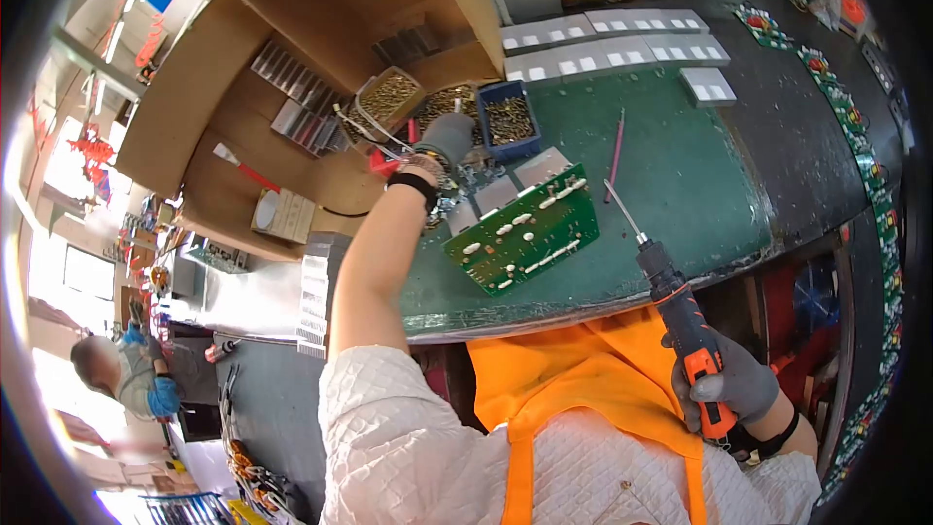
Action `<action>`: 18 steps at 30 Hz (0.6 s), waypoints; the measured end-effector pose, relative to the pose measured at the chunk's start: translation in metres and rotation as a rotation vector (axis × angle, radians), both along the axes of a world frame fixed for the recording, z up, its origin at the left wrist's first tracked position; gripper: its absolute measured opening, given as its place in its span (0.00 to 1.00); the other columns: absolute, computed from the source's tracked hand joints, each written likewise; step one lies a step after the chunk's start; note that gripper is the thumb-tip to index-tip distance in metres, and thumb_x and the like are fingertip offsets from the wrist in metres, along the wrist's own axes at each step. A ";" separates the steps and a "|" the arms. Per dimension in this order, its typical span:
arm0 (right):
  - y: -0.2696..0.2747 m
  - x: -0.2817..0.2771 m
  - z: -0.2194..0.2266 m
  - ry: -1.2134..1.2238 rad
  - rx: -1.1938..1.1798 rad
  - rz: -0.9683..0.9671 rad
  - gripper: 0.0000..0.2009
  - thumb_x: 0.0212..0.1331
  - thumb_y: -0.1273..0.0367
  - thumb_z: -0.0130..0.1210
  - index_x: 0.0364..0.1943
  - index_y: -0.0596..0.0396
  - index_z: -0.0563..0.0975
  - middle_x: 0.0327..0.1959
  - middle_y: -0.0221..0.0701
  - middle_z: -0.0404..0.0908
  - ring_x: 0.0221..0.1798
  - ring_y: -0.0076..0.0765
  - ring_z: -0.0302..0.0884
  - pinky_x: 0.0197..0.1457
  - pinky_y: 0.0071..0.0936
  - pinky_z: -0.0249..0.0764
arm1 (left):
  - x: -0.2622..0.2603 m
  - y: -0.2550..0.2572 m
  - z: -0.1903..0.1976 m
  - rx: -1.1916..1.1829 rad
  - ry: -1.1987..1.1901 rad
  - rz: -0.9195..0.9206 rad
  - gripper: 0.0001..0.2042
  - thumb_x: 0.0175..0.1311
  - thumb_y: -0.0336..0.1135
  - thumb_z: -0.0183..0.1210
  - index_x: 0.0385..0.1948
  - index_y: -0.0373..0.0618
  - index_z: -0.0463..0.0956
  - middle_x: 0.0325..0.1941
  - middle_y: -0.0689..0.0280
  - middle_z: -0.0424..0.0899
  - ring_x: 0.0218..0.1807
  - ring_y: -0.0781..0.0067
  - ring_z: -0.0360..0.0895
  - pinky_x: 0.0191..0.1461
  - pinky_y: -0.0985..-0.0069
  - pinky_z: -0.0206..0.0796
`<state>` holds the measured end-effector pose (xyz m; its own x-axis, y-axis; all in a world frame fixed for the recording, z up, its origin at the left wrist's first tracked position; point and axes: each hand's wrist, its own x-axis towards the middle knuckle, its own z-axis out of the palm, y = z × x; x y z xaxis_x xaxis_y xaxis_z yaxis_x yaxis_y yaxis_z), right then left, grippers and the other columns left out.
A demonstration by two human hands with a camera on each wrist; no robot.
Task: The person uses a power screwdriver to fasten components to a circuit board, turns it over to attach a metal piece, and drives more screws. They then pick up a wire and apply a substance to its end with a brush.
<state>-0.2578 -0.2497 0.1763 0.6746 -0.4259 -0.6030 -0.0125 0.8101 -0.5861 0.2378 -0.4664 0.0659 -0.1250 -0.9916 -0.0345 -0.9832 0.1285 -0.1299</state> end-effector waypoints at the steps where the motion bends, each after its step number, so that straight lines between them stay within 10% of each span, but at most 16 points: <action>1: 0.000 0.003 -0.001 -0.012 0.001 0.004 0.36 0.41 0.72 0.66 0.60 0.55 0.63 0.29 0.35 0.77 0.22 0.37 0.80 0.25 0.34 0.80 | -0.004 -0.003 0.000 0.053 -0.031 0.049 0.11 0.58 0.32 0.56 0.39 0.44 0.83 0.41 0.52 0.85 0.46 0.53 0.82 0.52 0.63 0.74; 9: 0.008 0.011 -0.006 -0.061 -0.043 0.001 0.36 0.39 0.72 0.67 0.58 0.55 0.63 0.28 0.38 0.77 0.20 0.42 0.80 0.23 0.37 0.80 | -0.013 0.007 0.022 0.088 -0.063 0.186 0.10 0.61 0.30 0.55 0.39 0.44 0.84 0.43 0.53 0.85 0.48 0.54 0.83 0.50 0.62 0.75; 16: 0.004 0.009 -0.012 -0.071 -0.152 0.089 0.40 0.41 0.77 0.63 0.63 0.55 0.57 0.31 0.38 0.78 0.24 0.40 0.80 0.27 0.37 0.79 | -0.008 0.032 0.040 -0.425 0.329 0.093 0.07 0.60 0.31 0.57 0.36 0.42 0.81 0.31 0.56 0.84 0.36 0.59 0.83 0.41 0.66 0.74; 18: 0.001 0.014 -0.007 -0.051 -0.172 0.114 0.40 0.41 0.80 0.62 0.63 0.54 0.56 0.31 0.38 0.77 0.25 0.39 0.81 0.28 0.37 0.79 | -0.039 0.056 0.083 -0.197 1.154 0.180 0.08 0.63 0.34 0.59 0.36 0.40 0.80 0.27 0.64 0.83 0.28 0.73 0.81 0.32 0.77 0.72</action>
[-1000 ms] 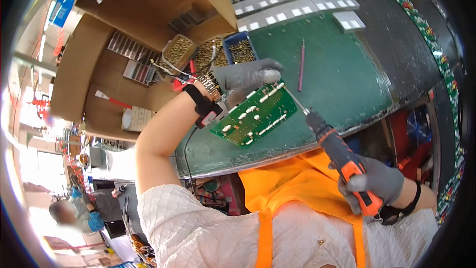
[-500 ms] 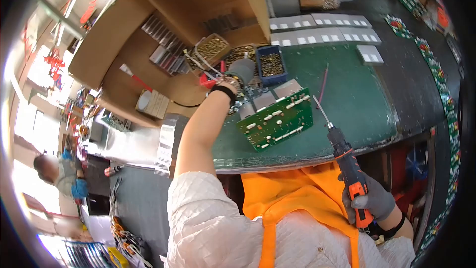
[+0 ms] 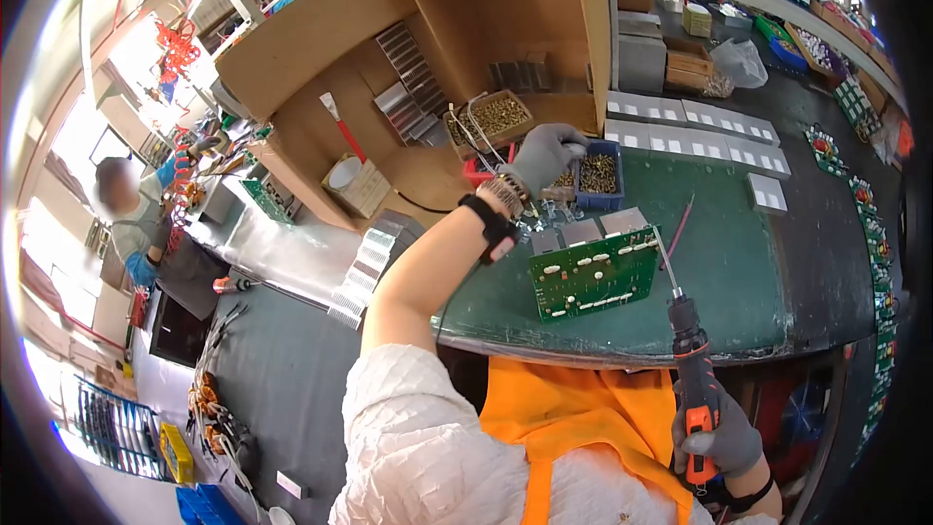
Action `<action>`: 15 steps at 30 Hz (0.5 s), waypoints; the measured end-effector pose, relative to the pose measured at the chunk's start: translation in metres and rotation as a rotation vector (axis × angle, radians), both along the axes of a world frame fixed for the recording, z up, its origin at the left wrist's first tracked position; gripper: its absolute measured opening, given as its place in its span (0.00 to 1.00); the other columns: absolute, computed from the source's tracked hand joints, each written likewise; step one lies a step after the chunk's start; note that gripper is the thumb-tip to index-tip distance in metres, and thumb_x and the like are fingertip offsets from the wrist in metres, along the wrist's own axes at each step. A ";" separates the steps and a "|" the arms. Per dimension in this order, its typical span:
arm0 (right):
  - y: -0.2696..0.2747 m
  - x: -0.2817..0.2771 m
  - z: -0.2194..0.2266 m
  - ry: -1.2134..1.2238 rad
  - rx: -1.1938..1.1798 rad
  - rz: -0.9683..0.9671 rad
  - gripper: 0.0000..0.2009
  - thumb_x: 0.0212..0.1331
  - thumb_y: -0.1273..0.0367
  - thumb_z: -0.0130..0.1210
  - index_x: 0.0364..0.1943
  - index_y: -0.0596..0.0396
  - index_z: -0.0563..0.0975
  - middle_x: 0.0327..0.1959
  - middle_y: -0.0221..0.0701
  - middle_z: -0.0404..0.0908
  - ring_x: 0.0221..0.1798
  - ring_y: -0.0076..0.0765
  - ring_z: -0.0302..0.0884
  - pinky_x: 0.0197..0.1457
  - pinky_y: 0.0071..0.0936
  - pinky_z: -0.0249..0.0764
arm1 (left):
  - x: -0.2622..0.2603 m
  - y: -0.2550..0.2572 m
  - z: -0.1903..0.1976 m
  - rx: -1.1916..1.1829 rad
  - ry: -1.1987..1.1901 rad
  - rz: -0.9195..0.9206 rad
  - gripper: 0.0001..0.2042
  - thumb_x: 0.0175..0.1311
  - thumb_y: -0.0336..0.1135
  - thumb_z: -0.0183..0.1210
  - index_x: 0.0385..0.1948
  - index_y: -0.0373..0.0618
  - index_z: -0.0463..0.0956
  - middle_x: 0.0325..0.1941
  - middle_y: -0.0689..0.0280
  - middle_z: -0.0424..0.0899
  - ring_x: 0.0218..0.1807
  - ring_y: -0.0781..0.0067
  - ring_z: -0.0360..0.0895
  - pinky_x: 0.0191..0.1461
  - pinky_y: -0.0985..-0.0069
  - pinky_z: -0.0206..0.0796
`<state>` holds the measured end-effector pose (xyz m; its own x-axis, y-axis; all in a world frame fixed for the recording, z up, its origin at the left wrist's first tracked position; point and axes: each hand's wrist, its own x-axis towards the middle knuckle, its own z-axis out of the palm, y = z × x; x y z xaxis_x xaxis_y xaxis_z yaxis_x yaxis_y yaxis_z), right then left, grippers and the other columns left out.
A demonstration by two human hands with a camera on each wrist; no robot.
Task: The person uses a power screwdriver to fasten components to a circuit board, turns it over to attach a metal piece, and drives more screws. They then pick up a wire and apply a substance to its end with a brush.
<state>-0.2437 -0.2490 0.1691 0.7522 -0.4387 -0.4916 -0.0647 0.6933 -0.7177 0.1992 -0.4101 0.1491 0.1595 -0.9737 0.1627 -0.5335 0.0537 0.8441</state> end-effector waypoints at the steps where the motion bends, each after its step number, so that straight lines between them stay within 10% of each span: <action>1: 0.000 0.003 0.001 0.016 -0.056 0.013 0.41 0.40 0.81 0.62 0.63 0.54 0.56 0.31 0.38 0.77 0.26 0.38 0.81 0.28 0.36 0.79 | -0.017 0.018 0.022 0.061 0.175 -0.084 0.09 0.63 0.36 0.60 0.36 0.39 0.80 0.27 0.67 0.83 0.26 0.79 0.79 0.29 0.81 0.70; 8: -0.001 0.026 0.014 0.047 -0.097 0.036 0.44 0.38 0.82 0.64 0.65 0.53 0.55 0.32 0.36 0.77 0.28 0.34 0.80 0.31 0.35 0.79 | -0.079 0.098 0.065 0.231 0.659 -0.418 0.11 0.62 0.38 0.63 0.36 0.39 0.78 0.27 0.68 0.82 0.24 0.83 0.77 0.25 0.88 0.67; 15: -0.002 0.027 0.000 0.040 -0.173 0.101 0.46 0.38 0.81 0.66 0.67 0.53 0.56 0.34 0.33 0.77 0.32 0.30 0.79 0.34 0.32 0.79 | -0.087 0.117 0.057 0.155 0.905 -0.279 0.11 0.67 0.38 0.60 0.37 0.39 0.77 0.27 0.68 0.82 0.24 0.84 0.76 0.24 0.89 0.66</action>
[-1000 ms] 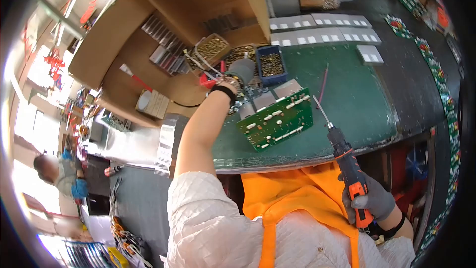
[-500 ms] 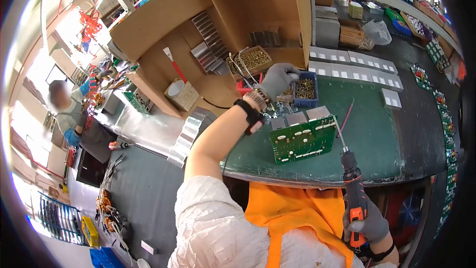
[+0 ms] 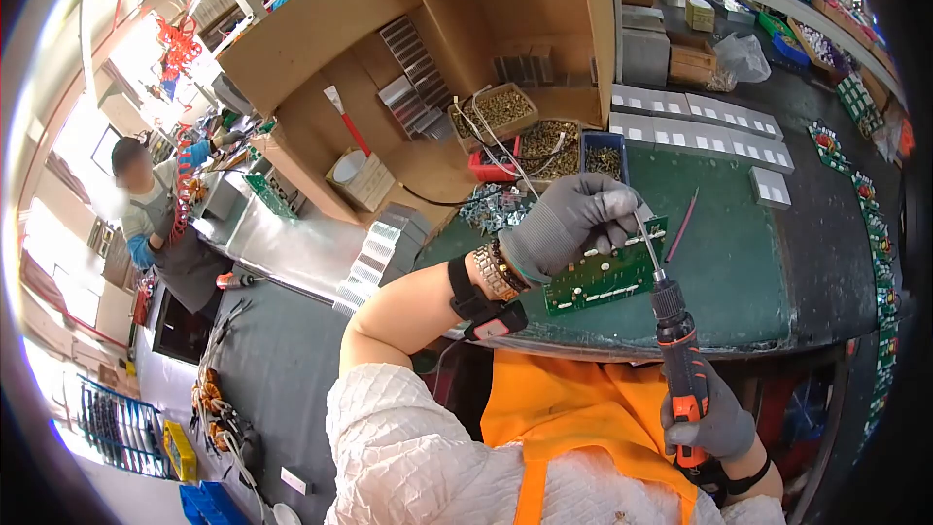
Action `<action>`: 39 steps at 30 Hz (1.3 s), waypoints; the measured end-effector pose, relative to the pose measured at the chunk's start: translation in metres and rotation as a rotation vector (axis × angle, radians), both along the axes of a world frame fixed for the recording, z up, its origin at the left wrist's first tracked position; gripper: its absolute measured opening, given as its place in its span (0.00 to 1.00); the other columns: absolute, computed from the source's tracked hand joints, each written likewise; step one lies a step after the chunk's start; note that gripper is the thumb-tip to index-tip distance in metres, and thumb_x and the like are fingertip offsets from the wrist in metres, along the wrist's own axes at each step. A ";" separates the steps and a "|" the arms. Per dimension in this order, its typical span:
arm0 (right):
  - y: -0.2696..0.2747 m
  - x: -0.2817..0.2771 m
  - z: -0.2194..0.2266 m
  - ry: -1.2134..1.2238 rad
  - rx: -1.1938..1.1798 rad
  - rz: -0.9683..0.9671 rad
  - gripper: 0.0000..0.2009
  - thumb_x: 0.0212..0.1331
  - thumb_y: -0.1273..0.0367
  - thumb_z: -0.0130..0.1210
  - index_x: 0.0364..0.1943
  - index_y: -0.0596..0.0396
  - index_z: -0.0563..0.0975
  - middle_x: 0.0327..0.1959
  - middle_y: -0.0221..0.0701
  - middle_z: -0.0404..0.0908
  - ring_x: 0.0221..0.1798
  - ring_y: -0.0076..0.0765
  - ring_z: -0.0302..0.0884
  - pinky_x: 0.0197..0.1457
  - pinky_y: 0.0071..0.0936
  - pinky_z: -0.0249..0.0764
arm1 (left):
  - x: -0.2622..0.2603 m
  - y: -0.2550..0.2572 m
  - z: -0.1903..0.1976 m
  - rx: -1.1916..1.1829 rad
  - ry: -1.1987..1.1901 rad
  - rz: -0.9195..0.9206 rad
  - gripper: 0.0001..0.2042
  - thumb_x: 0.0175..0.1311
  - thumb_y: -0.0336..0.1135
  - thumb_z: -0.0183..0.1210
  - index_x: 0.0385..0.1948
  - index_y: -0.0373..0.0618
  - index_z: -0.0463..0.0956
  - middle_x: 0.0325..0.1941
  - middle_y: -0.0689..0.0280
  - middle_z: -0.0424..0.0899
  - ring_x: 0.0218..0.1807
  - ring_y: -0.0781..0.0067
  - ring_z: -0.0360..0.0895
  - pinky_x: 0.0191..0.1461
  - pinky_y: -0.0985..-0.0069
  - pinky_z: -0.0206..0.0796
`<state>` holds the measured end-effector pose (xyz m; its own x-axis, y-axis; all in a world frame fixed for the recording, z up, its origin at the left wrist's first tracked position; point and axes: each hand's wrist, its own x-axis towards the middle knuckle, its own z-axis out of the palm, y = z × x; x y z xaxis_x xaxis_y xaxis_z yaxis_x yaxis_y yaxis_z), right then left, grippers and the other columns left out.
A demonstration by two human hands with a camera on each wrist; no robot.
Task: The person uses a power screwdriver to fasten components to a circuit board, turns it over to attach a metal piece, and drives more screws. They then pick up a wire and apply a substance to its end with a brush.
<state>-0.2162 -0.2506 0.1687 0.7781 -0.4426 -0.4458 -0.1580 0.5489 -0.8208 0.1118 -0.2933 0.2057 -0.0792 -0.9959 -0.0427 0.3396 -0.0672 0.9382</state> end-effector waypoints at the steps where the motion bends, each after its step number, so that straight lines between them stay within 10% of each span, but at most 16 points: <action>1: 0.000 0.000 0.001 0.009 0.005 0.001 0.46 0.38 0.81 0.67 0.67 0.53 0.56 0.34 0.33 0.77 0.34 0.30 0.78 0.35 0.32 0.78 | 0.001 0.000 -0.001 0.004 0.002 -0.005 0.11 0.67 0.38 0.60 0.37 0.39 0.77 0.27 0.68 0.82 0.24 0.84 0.76 0.24 0.89 0.66; 15: 0.002 -0.019 0.008 0.018 0.238 0.059 0.40 0.36 0.77 0.68 0.60 0.51 0.62 0.30 0.34 0.77 0.27 0.33 0.79 0.29 0.33 0.78 | 0.007 -0.010 -0.005 0.074 -0.227 -0.222 0.18 0.60 0.34 0.64 0.49 0.33 0.74 0.35 0.60 0.83 0.34 0.73 0.82 0.37 0.79 0.75; 17: 0.002 -0.022 0.010 0.023 0.230 -0.037 0.36 0.42 0.77 0.68 0.60 0.54 0.63 0.33 0.31 0.76 0.26 0.28 0.77 0.28 0.28 0.76 | 0.001 -0.024 -0.002 -0.361 -0.760 -0.114 0.30 0.57 0.41 0.68 0.58 0.33 0.70 0.44 0.60 0.81 0.45 0.74 0.79 0.49 0.76 0.72; 27: -0.002 -0.015 -0.015 0.251 0.129 -0.012 0.36 0.45 0.72 0.69 0.60 0.54 0.62 0.32 0.30 0.72 0.24 0.25 0.75 0.27 0.27 0.75 | 0.033 -0.105 -0.049 0.136 -0.795 -0.783 0.59 0.49 0.58 0.69 0.72 0.33 0.37 0.75 0.50 0.51 0.74 0.61 0.51 0.75 0.67 0.47; 39: -0.004 -0.010 -0.031 0.093 0.203 -0.025 0.35 0.52 0.71 0.67 0.63 0.52 0.60 0.29 0.32 0.75 0.21 0.27 0.75 0.22 0.27 0.73 | 0.041 -0.112 -0.079 -0.183 -0.940 -0.708 0.61 0.46 0.73 0.59 0.71 0.29 0.41 0.75 0.44 0.49 0.77 0.55 0.45 0.77 0.66 0.36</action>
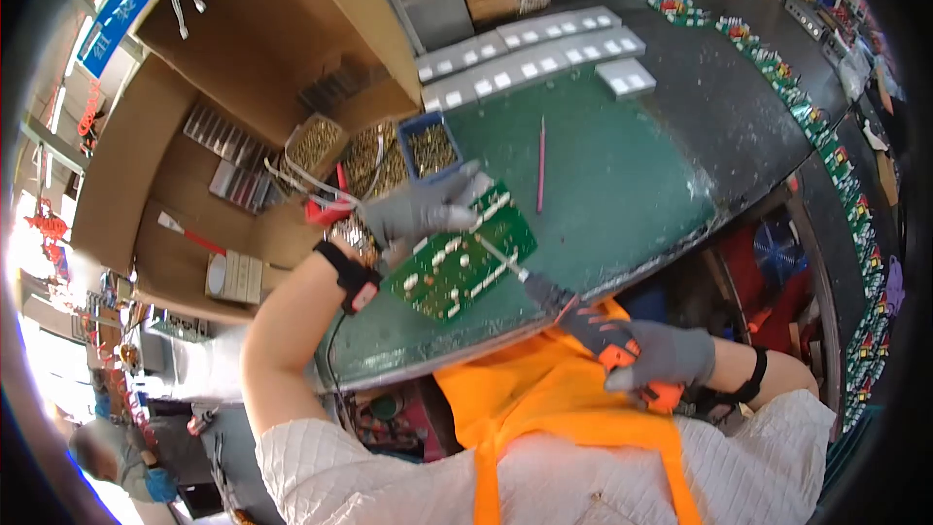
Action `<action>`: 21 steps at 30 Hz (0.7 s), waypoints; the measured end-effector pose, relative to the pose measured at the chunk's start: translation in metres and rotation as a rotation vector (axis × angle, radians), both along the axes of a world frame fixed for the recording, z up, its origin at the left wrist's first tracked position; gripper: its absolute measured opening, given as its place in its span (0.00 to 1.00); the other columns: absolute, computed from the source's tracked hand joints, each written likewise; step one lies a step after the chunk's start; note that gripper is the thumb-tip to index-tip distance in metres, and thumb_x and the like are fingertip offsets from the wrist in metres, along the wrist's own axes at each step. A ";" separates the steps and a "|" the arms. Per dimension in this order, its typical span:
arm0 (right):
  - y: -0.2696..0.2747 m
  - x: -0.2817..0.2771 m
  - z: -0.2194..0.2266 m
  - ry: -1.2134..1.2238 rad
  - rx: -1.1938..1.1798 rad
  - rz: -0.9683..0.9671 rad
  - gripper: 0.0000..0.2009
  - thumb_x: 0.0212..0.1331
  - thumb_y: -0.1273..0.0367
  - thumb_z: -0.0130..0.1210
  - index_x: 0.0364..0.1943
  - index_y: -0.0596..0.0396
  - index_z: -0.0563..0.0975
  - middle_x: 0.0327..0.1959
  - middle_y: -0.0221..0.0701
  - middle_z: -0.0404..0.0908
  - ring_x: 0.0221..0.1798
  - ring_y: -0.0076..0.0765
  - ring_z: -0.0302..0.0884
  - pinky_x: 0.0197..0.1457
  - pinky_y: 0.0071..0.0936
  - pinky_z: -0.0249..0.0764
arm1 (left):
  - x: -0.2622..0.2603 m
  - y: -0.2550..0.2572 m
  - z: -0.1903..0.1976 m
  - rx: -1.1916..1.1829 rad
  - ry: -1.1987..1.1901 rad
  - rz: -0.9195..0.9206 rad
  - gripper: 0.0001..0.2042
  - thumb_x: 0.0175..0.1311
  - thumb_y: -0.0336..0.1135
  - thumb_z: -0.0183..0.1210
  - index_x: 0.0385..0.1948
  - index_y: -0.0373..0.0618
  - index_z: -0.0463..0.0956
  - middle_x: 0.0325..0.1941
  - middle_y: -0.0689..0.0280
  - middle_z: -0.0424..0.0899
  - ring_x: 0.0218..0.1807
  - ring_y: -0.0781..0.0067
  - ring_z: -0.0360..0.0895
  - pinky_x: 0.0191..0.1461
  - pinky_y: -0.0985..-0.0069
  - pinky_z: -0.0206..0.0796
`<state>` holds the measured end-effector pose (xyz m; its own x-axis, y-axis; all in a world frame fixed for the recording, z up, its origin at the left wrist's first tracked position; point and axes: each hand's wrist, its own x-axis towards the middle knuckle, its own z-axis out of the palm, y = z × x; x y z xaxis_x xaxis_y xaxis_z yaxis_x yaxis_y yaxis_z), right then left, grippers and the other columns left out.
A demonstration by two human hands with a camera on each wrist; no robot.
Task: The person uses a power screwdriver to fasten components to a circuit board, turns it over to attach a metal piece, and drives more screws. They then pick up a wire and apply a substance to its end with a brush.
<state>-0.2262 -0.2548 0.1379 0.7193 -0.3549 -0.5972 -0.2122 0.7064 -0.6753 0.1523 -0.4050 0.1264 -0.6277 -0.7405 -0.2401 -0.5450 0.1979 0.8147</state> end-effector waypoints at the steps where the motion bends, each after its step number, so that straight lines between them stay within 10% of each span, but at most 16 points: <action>1: -0.002 0.001 0.010 0.024 0.068 0.035 0.29 0.52 0.69 0.67 0.57 0.52 0.63 0.26 0.31 0.75 0.21 0.27 0.76 0.23 0.27 0.73 | 0.000 0.000 0.004 -0.011 -0.044 -0.009 0.61 0.46 0.75 0.57 0.71 0.29 0.42 0.76 0.43 0.47 0.78 0.53 0.44 0.78 0.65 0.36; 5: -0.002 0.010 0.039 0.067 0.178 0.122 0.20 0.55 0.64 0.66 0.41 0.50 0.64 0.20 0.29 0.74 0.20 0.26 0.75 0.24 0.26 0.74 | -0.003 0.002 0.012 -0.083 -0.153 -0.029 0.59 0.47 0.75 0.55 0.71 0.33 0.44 0.76 0.43 0.47 0.78 0.51 0.42 0.78 0.65 0.35; 21: 0.014 0.023 0.032 -0.005 0.149 0.012 0.17 0.56 0.62 0.64 0.39 0.52 0.67 0.21 0.31 0.73 0.19 0.27 0.74 0.23 0.26 0.75 | 0.000 -0.001 0.003 0.024 -0.015 -0.024 0.53 0.54 0.63 0.59 0.72 0.35 0.40 0.77 0.45 0.44 0.79 0.56 0.40 0.78 0.67 0.34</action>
